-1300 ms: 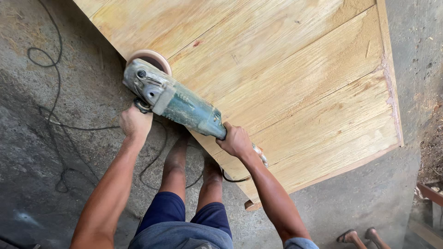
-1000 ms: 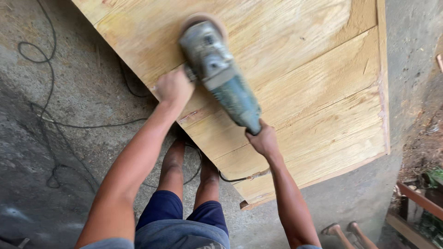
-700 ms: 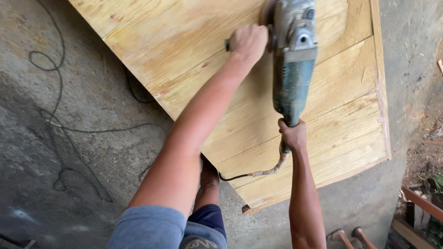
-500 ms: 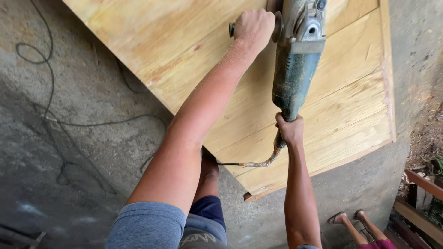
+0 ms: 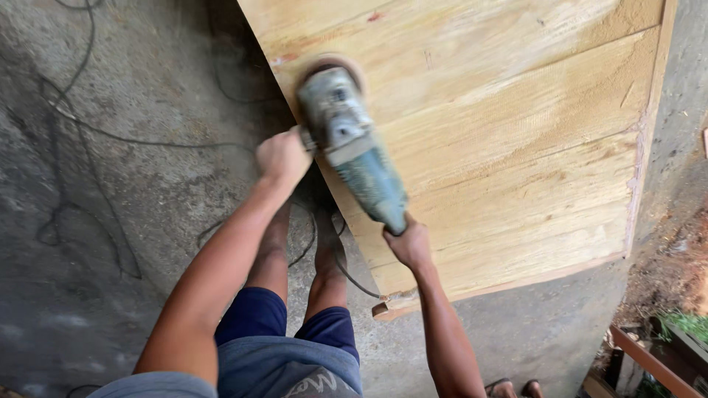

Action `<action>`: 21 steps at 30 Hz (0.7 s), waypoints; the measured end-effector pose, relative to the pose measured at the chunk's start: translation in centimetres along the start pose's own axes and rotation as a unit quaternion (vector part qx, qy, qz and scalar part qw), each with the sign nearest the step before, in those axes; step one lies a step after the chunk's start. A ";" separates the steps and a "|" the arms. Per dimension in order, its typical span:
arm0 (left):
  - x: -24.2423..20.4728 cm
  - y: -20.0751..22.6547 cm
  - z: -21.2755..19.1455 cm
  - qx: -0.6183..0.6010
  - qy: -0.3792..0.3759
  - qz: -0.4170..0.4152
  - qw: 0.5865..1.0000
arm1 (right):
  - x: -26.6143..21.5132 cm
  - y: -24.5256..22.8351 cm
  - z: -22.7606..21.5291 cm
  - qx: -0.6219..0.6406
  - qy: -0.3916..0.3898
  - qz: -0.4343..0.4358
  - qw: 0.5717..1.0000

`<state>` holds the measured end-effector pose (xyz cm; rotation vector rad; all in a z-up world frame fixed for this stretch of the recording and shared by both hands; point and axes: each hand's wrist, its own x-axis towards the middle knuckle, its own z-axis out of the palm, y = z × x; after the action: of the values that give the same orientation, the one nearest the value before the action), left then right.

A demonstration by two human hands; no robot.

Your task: The person uses an angle grinder with a sanding disc to smooth the surface of a large wooden board. They move the tool across the board in overlapping passes, generating sawdust, then briefly set the tool down and adjust the power cord before resuming sanding.

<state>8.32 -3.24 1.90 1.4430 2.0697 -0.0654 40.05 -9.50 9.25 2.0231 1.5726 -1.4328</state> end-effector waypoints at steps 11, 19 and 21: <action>-0.3 -0.6 -0.1 -0.012 0.028 -0.006 1.000 | 0.2 -0.6 -0.6 0.004 0.028 -0.028 0.999; 13.2 18.8 6.2 -0.028 0.011 0.151 0.988 | 2.0 5.9 -6.2 0.140 0.088 0.146 0.975; 14.9 23.3 7.4 0.006 0.063 0.185 0.981 | 2.8 6.6 -7.3 0.183 0.117 0.150 0.965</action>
<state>28.49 15.91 -4.72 1.8568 1.8622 0.1688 49.49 -5.65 8.29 2.5913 1.0610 -1.4931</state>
